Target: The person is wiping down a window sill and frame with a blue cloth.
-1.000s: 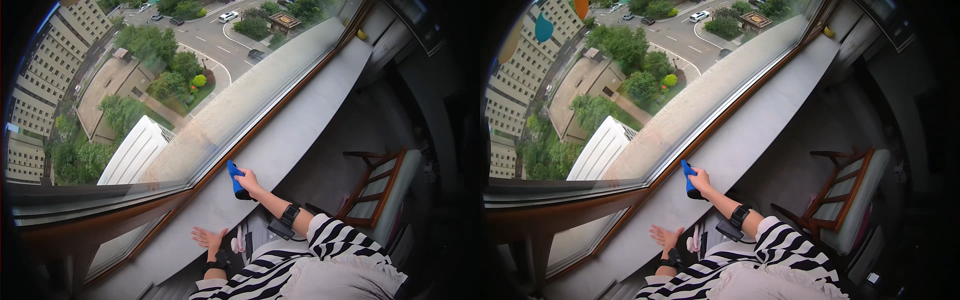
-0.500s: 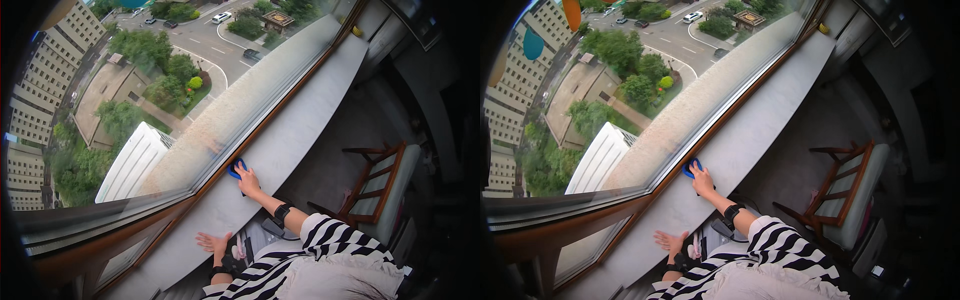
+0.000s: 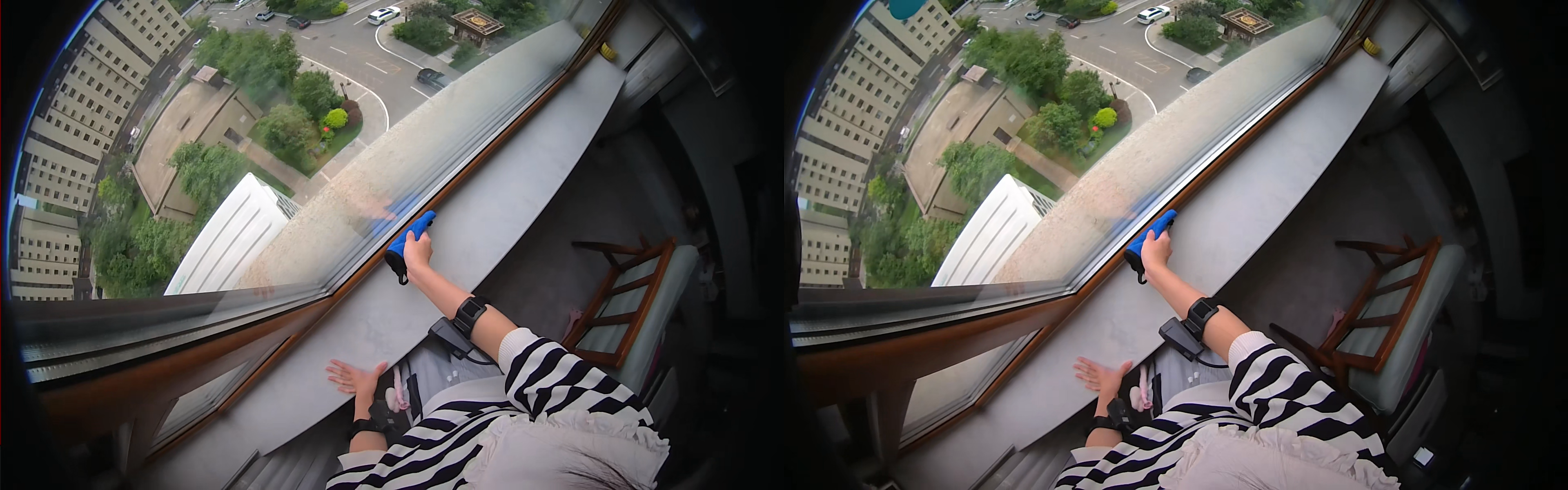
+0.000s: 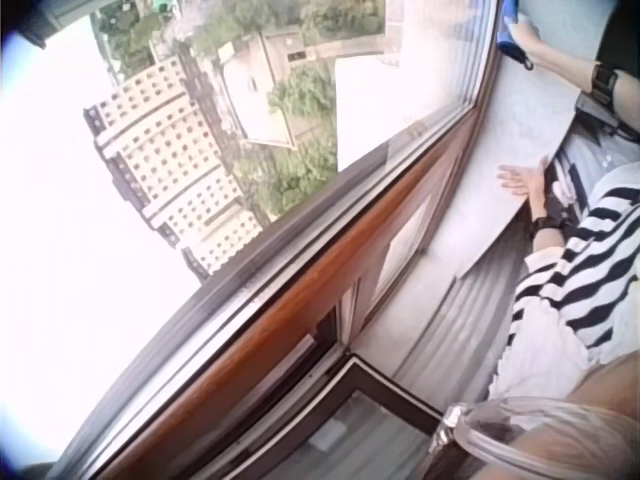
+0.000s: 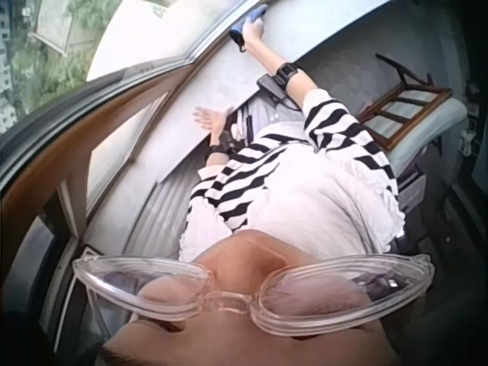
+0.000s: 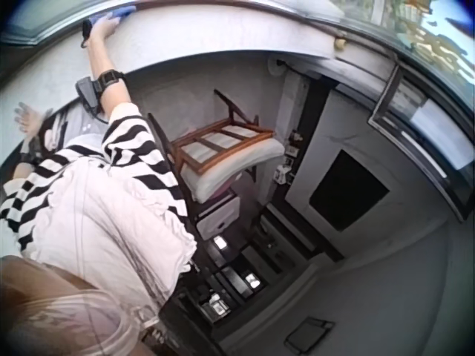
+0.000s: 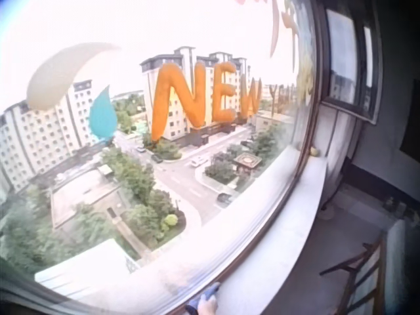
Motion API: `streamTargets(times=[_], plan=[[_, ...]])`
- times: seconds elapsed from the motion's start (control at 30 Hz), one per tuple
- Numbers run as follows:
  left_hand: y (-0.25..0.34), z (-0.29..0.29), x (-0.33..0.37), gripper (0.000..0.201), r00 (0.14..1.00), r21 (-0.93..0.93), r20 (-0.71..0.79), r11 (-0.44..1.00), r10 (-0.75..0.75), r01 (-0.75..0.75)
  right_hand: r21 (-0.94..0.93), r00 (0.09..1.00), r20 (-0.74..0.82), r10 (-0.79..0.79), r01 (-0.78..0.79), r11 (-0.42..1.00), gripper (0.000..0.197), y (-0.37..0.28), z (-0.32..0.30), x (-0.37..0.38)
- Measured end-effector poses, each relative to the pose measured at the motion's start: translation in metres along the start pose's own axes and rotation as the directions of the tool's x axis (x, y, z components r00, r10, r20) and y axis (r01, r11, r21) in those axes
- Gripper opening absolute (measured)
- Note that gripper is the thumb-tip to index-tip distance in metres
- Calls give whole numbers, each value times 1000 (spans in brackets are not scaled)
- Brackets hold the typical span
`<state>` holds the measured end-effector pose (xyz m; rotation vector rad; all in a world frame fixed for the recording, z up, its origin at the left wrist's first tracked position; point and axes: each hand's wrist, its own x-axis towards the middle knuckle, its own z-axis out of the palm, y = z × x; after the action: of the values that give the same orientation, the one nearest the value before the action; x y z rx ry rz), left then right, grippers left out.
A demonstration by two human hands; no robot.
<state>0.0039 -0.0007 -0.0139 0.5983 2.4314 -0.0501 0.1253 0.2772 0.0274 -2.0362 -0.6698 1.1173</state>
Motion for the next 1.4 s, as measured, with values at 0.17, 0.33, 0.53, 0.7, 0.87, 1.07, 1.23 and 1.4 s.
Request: streamTargets(times=[0.17,0.33,0.53,0.7,0.87,1.07,1.23,1.4], plan=[[0,-1,2,139,999,-31,40,999,-9,11,103,956,286,69,-103,989,20,28,17,-58],[1,-7,-4,135,1000,-26,31,1000,6,-5,-103,350,908,229,-343,934,19,38,10,-112],[-6,-7,1,138,999,1,41,1000,1,-2,-31,482,703,522,-713,700,19,21,-10,-46],[7,0,5,139,999,20,50,1000,-6,5,260,464,792,396,-845,468,13,36,25,-5],[-17,-1,7,142,997,26,60,999,-43,41,291,427,787,444,-893,344,13,27,15,5],[-10,5,8,139,1000,12,-8,1000,-17,17,465,565,777,277,-812,353,10,4,-37,126],[7,-14,-13,135,998,30,9,998,-55,55,443,600,709,372,-788,427,23,-29,-71,206],[23,18,-42,115,966,-62,-209,988,-151,141,505,612,771,174,-755,418,18,-45,-123,318]])
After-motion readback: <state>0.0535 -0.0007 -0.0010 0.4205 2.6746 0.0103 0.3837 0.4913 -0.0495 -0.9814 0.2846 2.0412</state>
